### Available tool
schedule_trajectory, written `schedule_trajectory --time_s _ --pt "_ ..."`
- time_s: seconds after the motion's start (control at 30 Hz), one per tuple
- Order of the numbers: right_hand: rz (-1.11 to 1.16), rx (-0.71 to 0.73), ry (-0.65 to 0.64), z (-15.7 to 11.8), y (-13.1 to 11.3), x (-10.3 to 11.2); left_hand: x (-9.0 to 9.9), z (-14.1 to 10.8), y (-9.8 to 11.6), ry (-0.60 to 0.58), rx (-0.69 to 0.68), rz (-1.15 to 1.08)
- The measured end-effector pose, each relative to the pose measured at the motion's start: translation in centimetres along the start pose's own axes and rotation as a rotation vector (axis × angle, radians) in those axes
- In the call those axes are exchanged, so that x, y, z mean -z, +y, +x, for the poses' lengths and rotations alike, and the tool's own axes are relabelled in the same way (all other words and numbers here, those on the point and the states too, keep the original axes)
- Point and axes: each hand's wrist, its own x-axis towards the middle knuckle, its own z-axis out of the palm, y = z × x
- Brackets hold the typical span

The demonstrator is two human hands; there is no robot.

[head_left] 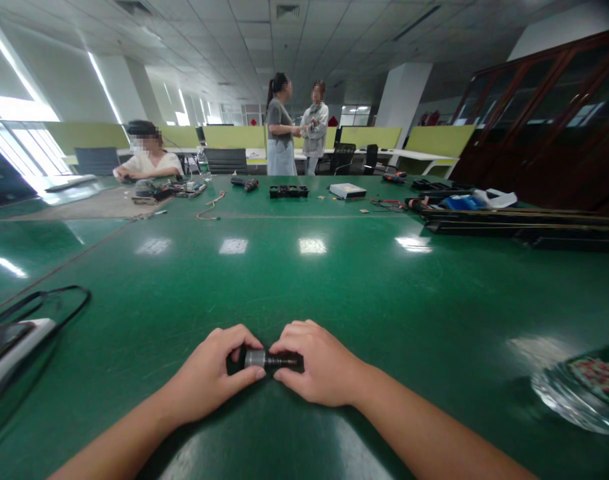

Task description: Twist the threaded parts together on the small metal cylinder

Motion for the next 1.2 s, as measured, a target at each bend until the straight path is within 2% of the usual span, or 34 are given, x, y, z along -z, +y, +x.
schedule_trajectory --time_s 0.37,1.2 --pt "-0.025 -0.029 0.013 0.18 -0.46 -0.74 -0.11 0.12 0.51 0.017 -0.027 0.040" --pt "-0.030 0.015 0.039 0.00 0.07 -0.37 0.03 0.02 0.59 0.015 -0.019 0.045"
